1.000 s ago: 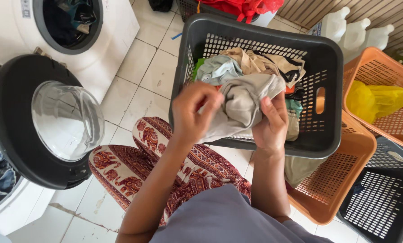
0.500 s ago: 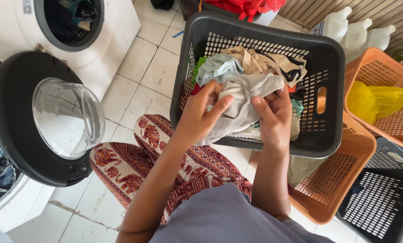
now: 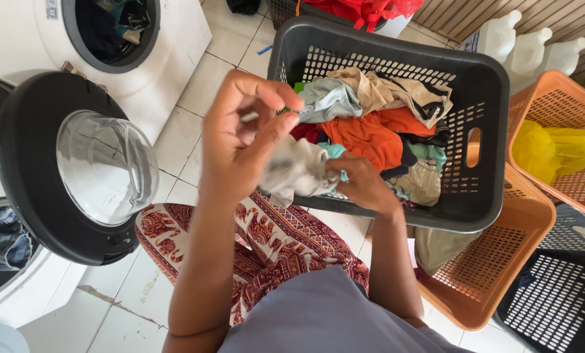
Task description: The person picks up denim shorts and shirts from a laundry basket, turns them over to check different sides, and puts one item into a washing machine before continuing to sort the remaining clothes in the basket.
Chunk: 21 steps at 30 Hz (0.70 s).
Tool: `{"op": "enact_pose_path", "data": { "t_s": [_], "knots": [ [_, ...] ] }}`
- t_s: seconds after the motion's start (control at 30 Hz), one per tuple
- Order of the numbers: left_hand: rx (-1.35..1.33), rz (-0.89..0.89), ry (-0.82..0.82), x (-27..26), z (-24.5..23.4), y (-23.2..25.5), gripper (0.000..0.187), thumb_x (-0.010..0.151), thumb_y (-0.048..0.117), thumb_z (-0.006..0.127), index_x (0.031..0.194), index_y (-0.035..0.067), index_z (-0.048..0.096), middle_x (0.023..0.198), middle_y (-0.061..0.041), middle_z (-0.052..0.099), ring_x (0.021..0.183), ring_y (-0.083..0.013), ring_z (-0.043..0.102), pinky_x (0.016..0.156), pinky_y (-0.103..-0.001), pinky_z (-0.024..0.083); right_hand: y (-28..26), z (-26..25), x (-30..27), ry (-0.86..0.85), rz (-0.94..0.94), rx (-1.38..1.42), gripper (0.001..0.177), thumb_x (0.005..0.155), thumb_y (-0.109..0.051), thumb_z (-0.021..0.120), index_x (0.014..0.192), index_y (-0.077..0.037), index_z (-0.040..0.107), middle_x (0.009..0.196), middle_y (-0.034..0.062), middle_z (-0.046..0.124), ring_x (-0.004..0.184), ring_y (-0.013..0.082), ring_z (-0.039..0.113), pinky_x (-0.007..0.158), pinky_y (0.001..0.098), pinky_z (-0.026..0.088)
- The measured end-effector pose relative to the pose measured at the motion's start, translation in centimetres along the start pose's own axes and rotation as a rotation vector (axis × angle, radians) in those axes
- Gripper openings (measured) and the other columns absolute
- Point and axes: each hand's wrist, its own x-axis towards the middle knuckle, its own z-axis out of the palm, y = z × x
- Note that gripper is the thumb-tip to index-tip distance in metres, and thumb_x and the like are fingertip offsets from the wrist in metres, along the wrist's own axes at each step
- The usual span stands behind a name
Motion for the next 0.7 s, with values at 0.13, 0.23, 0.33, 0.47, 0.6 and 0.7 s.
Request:
{"op": "enact_pose_path", "data": {
  "t_s": [0.13,0.23,0.33,0.47,0.6,0.7],
  "knots": [
    [0.53,0.311,-0.277,-0.6,-0.7,0.3,0.051,0.09,0.029,0.085,0.127,0.006,0.06,0.126,-0.009,0.068,0.107,-0.0193,0.066,0.097,-0.036,0.052,-0.4,0.6,-0.3,0.182,-0.123,0.155,0.045,0.076,0.018,0.061,0.117,0.001,0.067,0.111,0.0094,0.07,0.106,0.0222,0.069,0.091,0.0332,0.054],
    [0.886,0.254,-0.368,-0.6,1.6,-2.5,0.067,0.073,0.041,0.09,0.122,0.005,0.061,0.115,-0.013,0.068,0.101,-0.0283,0.066,0.086,-0.041,0.051,-1.7,0.0,-0.1,0.33,-0.097,0.337,0.04,0.084,0.019,0.059,0.119,0.001,0.064,0.115,0.0082,0.068,0.108,0.0188,0.069,0.097,0.0299,0.055],
    [0.886,0.069,-0.347,-1.4,2.9,-4.1,0.045,0.078,0.035,0.085,0.112,0.009,0.07,0.1,-0.011,0.075,0.087,-0.0268,0.073,0.076,-0.038,0.054,-3.4,-0.4,-0.2,0.495,-0.058,0.566,0.029,0.094,0.015,0.061,0.119,-0.001,0.061,0.11,0.0066,0.068,0.103,0.0137,0.066,0.091,0.0264,0.053],
    [0.742,0.113,-0.267,-1.1,2.4,-4.7,0.021,0.082,0.022,0.081,0.098,0.01,0.073,0.087,-0.005,0.079,0.074,-0.0186,0.076,0.065,-0.032,0.056,-4.6,-1.3,-1.0,0.474,-0.142,0.502,0.029,0.09,0.013,0.061,0.116,-0.001,0.061,0.112,0.0046,0.066,0.105,0.012,0.064,0.095,0.0252,0.052],
    [0.419,0.135,-0.018,-0.3,1.3,-4.2,0.008,0.095,0.007,0.073,0.1,0.005,0.068,0.099,-0.007,0.078,0.086,-0.0129,0.076,0.074,-0.025,0.062,-4.5,-1.4,-0.9,0.357,0.185,0.256,0.027,0.086,0.001,0.078,0.111,0.003,0.066,0.095,0.0137,0.063,0.082,0.02,0.055,0.076,0.0333,0.043],
    [0.066,0.186,0.04,-0.3,0.4,-4.1,0.012,0.098,-0.004,0.066,0.108,0.001,0.061,0.113,-0.012,0.075,0.104,-0.0139,0.074,0.091,-0.027,0.063,-3.9,-1.5,-0.9,0.151,0.135,-0.013,0.035,0.08,-0.014,0.088,0.103,0.004,0.07,0.089,0.0186,0.069,0.078,0.0281,0.064,0.071,0.0381,0.048]
  ]
}}
